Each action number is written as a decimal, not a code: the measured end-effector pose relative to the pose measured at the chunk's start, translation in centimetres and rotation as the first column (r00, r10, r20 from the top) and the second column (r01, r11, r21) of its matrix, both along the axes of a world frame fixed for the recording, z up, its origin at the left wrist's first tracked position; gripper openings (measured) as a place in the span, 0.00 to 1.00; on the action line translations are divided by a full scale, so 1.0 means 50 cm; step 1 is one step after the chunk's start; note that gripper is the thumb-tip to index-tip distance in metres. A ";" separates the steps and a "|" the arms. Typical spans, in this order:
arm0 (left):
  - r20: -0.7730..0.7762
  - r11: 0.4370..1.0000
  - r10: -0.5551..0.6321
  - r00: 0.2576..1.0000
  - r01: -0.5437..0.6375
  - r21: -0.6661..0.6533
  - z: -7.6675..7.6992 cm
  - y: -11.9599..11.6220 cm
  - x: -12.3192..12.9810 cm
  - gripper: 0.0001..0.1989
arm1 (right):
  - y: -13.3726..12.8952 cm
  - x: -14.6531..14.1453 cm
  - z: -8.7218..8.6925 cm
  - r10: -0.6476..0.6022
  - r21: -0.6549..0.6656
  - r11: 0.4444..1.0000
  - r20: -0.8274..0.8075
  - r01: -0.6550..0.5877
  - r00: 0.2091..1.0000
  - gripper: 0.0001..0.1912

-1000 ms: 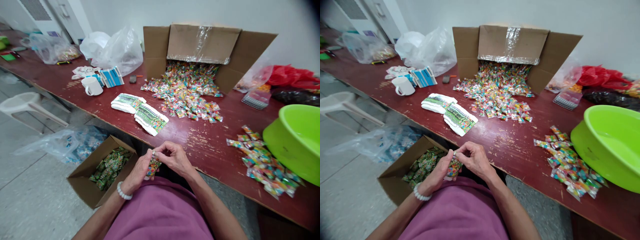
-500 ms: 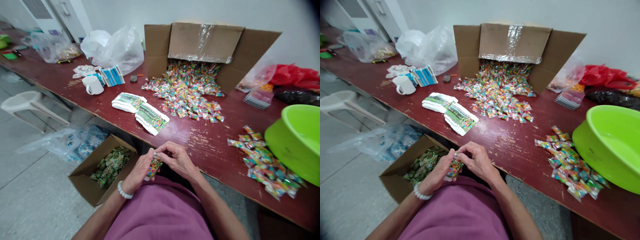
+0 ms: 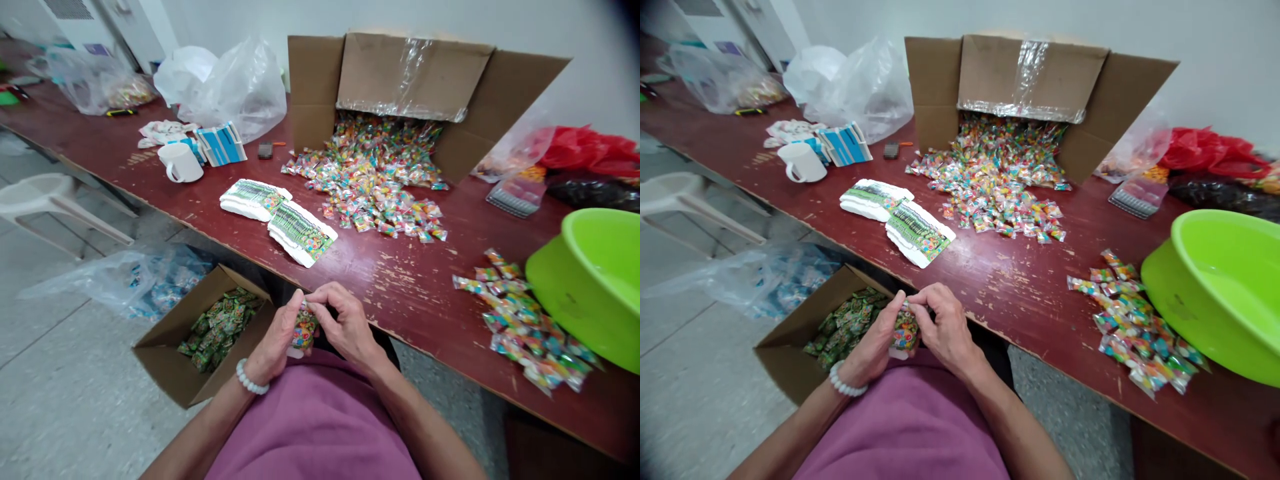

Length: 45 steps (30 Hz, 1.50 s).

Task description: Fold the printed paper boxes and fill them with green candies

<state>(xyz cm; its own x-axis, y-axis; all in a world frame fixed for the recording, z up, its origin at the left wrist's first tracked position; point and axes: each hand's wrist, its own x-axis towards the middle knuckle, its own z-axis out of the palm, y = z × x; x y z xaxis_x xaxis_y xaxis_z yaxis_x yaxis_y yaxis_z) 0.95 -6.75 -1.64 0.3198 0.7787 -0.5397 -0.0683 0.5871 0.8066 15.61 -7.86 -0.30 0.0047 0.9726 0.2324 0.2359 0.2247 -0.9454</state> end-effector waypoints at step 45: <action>0.181 0.995 0.098 0.979 -0.092 -0.042 0.002 0.011 0.007 0.37 | 0.003 0.004 -0.024 -0.009 0.153 0.988 0.022 0.006 1.000 0.11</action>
